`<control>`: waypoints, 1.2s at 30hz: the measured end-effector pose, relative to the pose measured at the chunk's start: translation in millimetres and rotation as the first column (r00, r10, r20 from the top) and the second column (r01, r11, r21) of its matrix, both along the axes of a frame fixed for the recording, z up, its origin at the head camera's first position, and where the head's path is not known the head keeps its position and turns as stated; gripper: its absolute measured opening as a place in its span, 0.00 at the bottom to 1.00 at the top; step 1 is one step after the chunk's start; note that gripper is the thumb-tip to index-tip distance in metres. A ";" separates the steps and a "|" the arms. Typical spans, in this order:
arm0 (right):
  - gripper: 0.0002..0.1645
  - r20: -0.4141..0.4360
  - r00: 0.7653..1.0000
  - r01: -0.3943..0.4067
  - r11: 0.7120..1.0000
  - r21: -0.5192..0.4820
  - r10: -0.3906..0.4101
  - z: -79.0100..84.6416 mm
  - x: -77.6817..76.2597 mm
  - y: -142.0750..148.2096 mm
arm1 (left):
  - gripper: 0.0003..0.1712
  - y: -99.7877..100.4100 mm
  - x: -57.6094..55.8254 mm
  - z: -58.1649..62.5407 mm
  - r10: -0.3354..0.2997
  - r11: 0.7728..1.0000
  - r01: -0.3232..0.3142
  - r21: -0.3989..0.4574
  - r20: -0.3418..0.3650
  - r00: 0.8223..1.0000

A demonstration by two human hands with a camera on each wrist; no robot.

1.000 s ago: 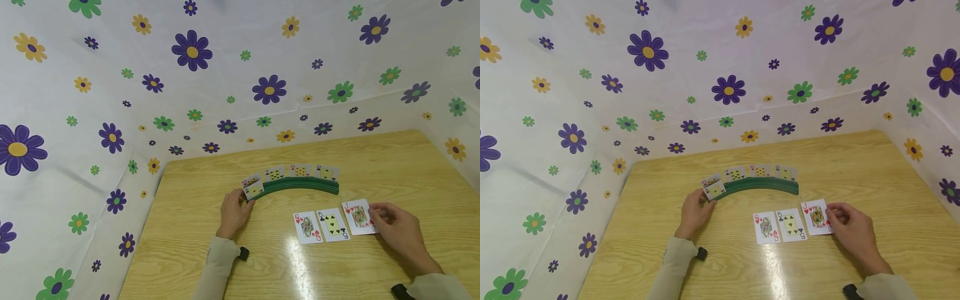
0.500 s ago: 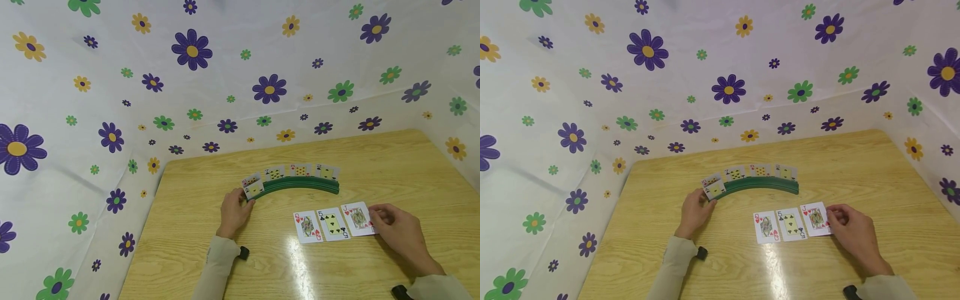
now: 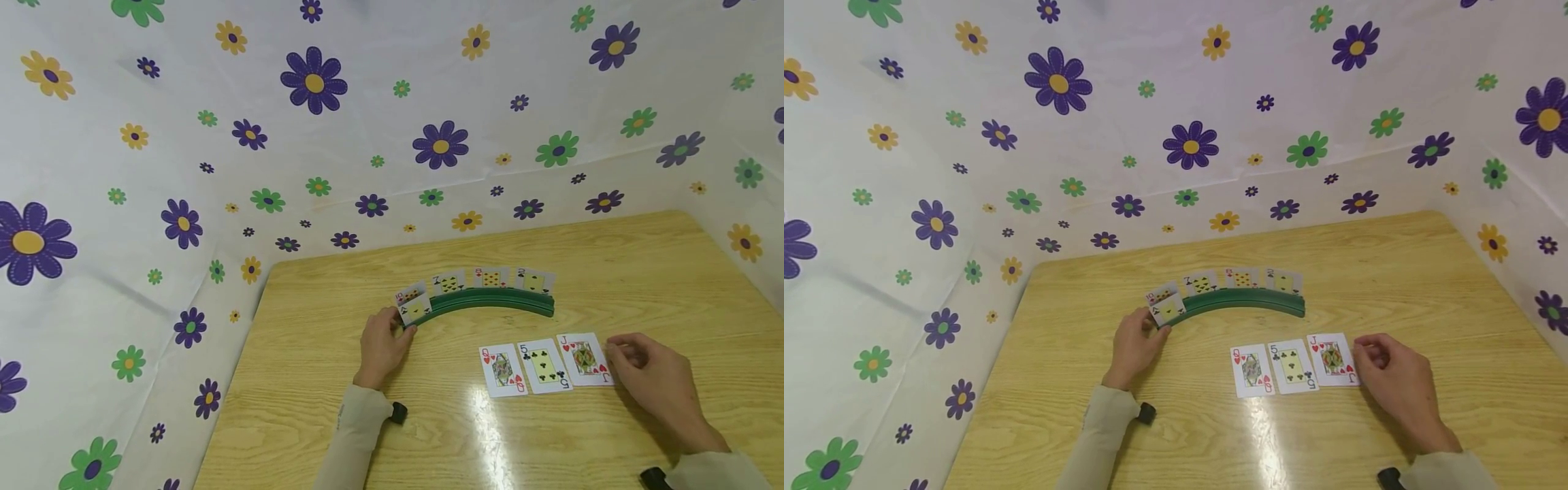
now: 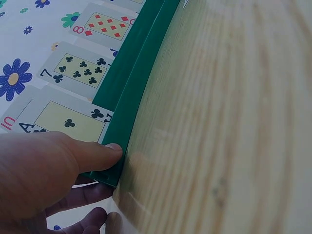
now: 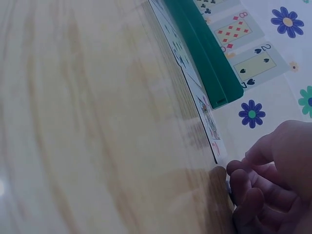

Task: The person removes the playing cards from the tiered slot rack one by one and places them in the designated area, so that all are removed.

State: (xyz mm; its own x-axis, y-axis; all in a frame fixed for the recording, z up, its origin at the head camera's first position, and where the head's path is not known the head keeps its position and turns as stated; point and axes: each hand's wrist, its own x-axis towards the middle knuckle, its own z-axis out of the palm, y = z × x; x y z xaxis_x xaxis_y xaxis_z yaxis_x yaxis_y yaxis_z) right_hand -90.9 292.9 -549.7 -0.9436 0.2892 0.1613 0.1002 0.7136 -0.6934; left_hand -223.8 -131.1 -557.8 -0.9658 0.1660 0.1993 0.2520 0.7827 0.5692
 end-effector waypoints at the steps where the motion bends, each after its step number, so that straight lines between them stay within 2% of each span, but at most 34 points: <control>1: 0.10 -0.002 1.000 0.002 1.000 0.002 -0.002 -0.2 0.1 0.0 | 0.13 0.0 0.0 0.0 0.000 1.000 0.000 -0.001 0.000 1.000; 10: 0.11 -0.021 1.000 0.016 1.000 -0.017 -0.016 -2.2 -0.9 -3.3 | 0.13 0.7 0.8 0.1 -0.002 1.000 0.002 0.007 0.007 1.000; 15: 0.11 -0.031 0.999 0.028 0.999 -0.036 -0.029 0.2 -3.7 -13.8 | 0.13 0.4 1.3 -0.2 0.000 1.000 0.000 0.006 0.008 1.000; 21: 0.09 -0.082 0.996 0.012 0.997 -0.073 -0.018 3.0 -9.0 -28.7 | 0.12 0.2 0.5 -0.6 -0.008 1.000 0.008 0.001 0.012 1.000; 31: 0.08 -0.153 0.988 -0.012 0.998 -0.060 0.003 7.6 -22.2 -47.4 | 0.12 1.0 1.2 1.6 0.004 1.000 -0.004 -0.003 0.014 1.000; 36: 0.08 -0.147 0.989 -0.025 0.999 -0.046 0.018 10.3 -27.3 -52.9 | 0.13 1.0 0.7 1.7 0.005 1.000 -0.005 -0.001 0.015 1.000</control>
State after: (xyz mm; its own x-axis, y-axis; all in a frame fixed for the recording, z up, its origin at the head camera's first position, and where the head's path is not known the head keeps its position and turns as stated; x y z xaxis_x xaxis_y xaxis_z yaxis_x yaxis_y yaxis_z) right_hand -118.2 240.0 -539.4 -0.9168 0.2799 0.2849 -0.0198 0.6805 -0.7324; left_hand -223.1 -130.0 -556.1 -0.9696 0.1610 0.1845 0.2391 0.7848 0.5718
